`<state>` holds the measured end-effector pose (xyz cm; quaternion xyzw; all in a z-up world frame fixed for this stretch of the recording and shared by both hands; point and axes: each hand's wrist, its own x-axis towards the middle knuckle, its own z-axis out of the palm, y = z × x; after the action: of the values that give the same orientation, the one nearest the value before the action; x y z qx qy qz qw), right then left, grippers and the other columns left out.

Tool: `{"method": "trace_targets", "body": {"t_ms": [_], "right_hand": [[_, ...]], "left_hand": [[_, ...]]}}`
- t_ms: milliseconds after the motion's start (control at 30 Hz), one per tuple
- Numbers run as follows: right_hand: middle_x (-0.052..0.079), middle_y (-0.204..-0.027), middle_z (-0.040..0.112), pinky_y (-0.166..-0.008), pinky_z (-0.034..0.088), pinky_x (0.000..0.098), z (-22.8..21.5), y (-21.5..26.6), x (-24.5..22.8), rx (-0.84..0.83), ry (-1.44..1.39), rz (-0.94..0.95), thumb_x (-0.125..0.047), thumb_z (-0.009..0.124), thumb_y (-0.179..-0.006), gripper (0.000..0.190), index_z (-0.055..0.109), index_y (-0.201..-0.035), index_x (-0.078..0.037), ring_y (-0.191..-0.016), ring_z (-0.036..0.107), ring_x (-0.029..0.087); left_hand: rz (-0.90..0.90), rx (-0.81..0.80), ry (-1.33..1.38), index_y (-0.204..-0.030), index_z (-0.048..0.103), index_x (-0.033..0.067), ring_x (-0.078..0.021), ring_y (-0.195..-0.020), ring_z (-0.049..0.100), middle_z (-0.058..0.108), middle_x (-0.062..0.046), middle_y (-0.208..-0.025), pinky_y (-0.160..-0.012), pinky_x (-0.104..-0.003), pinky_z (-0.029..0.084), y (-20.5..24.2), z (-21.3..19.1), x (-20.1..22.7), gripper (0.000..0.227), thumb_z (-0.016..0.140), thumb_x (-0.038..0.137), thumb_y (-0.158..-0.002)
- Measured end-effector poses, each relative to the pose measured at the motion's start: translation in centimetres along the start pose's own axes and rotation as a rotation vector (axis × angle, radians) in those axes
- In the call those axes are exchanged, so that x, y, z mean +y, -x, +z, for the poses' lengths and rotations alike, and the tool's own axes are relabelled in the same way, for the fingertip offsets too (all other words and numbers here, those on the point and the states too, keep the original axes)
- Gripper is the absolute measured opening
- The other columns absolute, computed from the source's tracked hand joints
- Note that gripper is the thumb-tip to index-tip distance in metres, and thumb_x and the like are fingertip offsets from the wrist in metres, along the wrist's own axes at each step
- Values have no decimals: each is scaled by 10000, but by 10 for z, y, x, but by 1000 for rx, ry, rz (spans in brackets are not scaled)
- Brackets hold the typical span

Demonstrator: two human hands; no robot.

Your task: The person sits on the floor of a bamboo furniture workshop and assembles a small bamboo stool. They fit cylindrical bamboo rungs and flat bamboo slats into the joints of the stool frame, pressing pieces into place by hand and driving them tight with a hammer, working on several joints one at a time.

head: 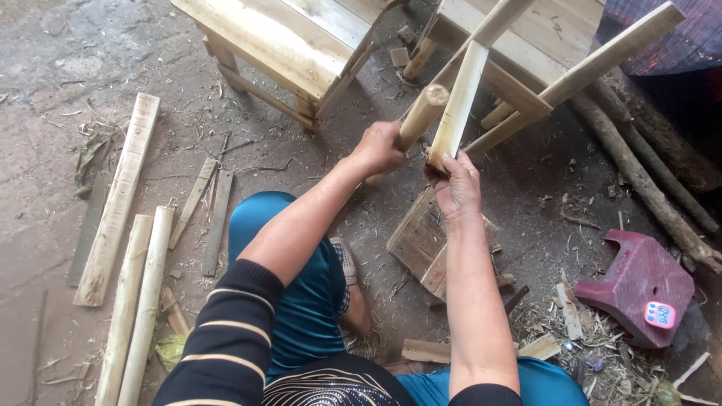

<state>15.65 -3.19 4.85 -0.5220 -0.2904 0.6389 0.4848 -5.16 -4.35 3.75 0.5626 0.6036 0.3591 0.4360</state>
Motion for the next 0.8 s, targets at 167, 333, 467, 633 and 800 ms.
{"method": "trace_targets", "body": {"t_ms": [167,333,467,633,800], "right_hand": [[249,-1083,743,-811,631,456,-3,-3,4,7,-1,2,-45,715,-903,351,682,-1249,-91,-880,758,331],[222,-1076,754,-810,633,450,-3,-1,5,11,12,4,-39,710,-906,344,687,-1242,-108,-883,771,306],[214,-1103,755,-847,625,489,-10,-5,10,31,40,9,-46,701,-916,343,692,-1248,-135,-929,772,325],[199,-1108,757,-856,624,496,-7,-3,10,35,55,1,-54,709,-908,348,699,-1244,-146,-938,771,314],[166,-1064,754,-888,595,547,-6,-3,15,50,41,-10,-57,749,-867,339,723,-1190,-156,-946,749,316]], "left_hand": [[24,35,-27,-1009,727,64,-474,-966,733,743,-227,-936,-814,-580,585,-21,12,-4,278,710,65,-732],[18,18,-44,-1021,710,66,-471,-995,725,744,-227,-949,-838,-606,572,-30,20,-2,260,698,95,-763],[44,11,-73,-1029,657,53,-504,-993,715,730,-252,-964,-868,-640,563,-34,26,-3,247,681,114,-791],[55,6,-117,-1048,625,69,-503,-1007,709,717,-260,-977,-887,-648,561,-46,38,-10,261,690,146,-807],[70,-33,-164,-1102,575,93,-500,-1034,701,728,-226,-1032,-952,-638,549,-55,46,-7,277,676,177,-859]]}}
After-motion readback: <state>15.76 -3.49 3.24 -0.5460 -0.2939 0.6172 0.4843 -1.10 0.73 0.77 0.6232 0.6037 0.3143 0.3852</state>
